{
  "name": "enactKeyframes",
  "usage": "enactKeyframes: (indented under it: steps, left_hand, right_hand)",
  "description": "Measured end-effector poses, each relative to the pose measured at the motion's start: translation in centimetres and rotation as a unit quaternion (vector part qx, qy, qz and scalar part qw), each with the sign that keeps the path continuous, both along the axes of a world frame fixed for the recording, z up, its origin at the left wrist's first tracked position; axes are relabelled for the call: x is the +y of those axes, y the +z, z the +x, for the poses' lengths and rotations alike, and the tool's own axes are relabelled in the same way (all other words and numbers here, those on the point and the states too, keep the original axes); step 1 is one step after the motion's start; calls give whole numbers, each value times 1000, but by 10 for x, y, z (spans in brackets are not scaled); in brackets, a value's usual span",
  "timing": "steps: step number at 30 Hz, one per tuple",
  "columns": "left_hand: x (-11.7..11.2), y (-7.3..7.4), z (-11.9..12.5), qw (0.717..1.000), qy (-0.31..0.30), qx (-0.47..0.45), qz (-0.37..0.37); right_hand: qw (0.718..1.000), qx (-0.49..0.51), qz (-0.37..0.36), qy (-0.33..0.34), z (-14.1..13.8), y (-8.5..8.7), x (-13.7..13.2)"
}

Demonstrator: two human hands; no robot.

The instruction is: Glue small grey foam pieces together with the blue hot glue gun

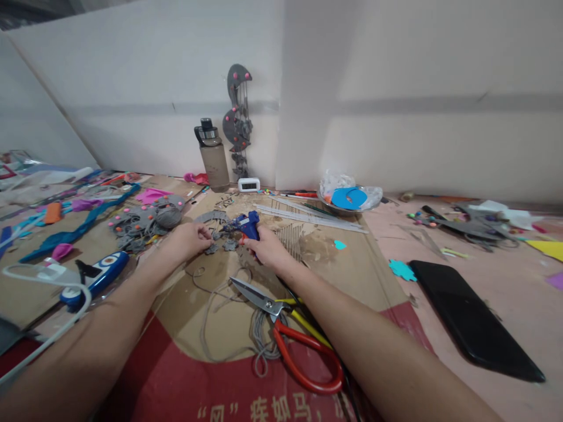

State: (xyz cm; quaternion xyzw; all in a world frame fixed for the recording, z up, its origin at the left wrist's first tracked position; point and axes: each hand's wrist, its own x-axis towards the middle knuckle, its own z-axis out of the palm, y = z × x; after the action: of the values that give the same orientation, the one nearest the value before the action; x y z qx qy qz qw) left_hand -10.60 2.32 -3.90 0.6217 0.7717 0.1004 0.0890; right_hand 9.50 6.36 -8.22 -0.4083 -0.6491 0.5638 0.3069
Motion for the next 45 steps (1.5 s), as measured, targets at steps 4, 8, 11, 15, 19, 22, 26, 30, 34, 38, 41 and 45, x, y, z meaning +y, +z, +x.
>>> enactKeyframes:
  steps: [4,8,11,15,19,22,26,30,34,38,41,45]
  left_hand:
    - [-1,2,2,1000,-4,2,11]
    - [2,-3,1,1000,-10,-17,19]
    - [5,-8,-3,999,-11,-30,29]
    - [7,-12,-8,998,-23,-48,41]
    - [10,-14,-10,997,-40,-46,39]
    - [11,-13,-9,998,-43,-44,32]
    - [12,-12,-9,997,-38,-63,24]
    - [13,-14,-11,996,-29,-87,22]
    - [14,-16,-12,995,-25,-97,23]
    - [13,-16,-12,994,-21,-108,12]
    - [14,-16,-13,994,-18,-107,10]
    - [14,-17,-13,994,-14,-112,7]
  right_hand:
    - [1000,-3,4,1,0,1,-1]
    - [1000,-17,15,2,-1,-1,-1]
    - [1000,-15,24,6,-1,-1,-1]
    - [1000,-17,15,11,-1,-2,-1]
    - [1000,-13,15,9,-1,-2,-2]
    - [999,-26,24,3,-2,-2,-2]
    - [998,-44,39,-4,-3,0,-3]
    - [995,-68,73,-2,-4,0,-2]
    - [987,-96,130,-9,-4,1,-2]
    - [979,-110,170,1,-4,4,-3]
    - [977,-115,179,1,-5,6,-4]
    - [977,-125,174,-3,-4,8,-5]
